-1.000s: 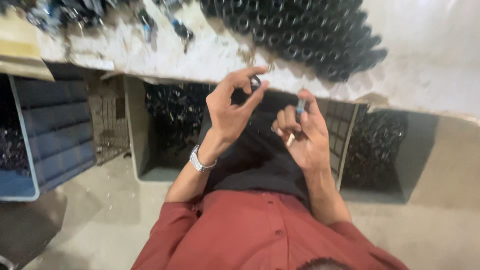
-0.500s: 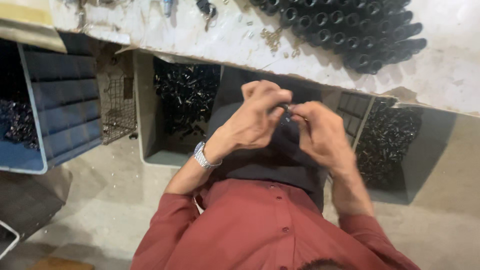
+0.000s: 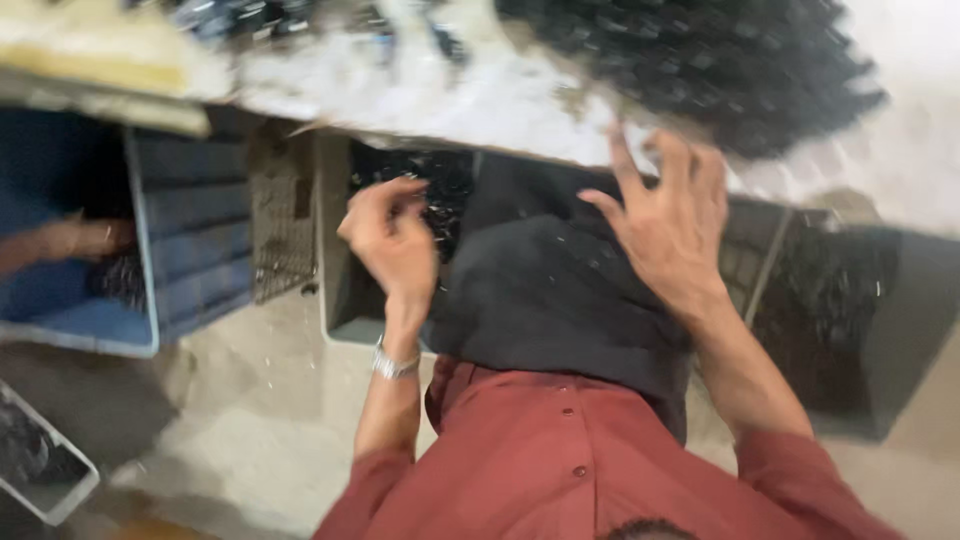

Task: The person sits at a workbench assembling small plug-like components. They pick a black rubber cap and a metal fitting, press and twist the fitting into the cap by hand, then place the finished assembly on the table with completed units, repeating the cycle.

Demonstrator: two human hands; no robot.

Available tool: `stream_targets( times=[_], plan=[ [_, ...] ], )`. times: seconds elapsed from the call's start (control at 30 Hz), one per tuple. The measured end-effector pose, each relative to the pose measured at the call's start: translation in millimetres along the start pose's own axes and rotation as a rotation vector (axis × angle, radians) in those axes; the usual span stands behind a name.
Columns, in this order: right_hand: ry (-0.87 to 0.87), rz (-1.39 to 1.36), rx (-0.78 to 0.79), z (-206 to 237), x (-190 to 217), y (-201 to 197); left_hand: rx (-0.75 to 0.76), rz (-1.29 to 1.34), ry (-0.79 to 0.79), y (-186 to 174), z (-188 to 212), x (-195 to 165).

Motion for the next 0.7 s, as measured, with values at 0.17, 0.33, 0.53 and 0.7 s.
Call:
stream_targets(
  times=[0.17,0.33,0.53,0.7],
  plan=[
    [-0.075,-0.093,-0.082,1.7,3.5,-8.2,-0.035,-0.490,0.434,43.6,-61.5,-39.9],
    [0.164,-0.479,-0.204,23.8,-38.2,-5.6,-0.043,-0.605,0.483,67.7,-110.7,-58.6],
    [0.661,-1.270,-0.113,45.4,-53.7,38.3,0.082,-0.087,0.435,42.2,-35.2,-70.0],
    [0.585,-1.484,-0.017,39.1,-22.3,36.3,0.130,-0.070,0.741,45.0,31.5,-114.5]
  ],
)
Point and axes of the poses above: each hand's wrist, its own z-axis away from the middle knuckle, its own y-axis out of the palm, x = y × z, the point moved 7 cm from there along -z, towards the middle knuckle, and after that the axes turned 6 degrees about y, right-handed, at the moved point
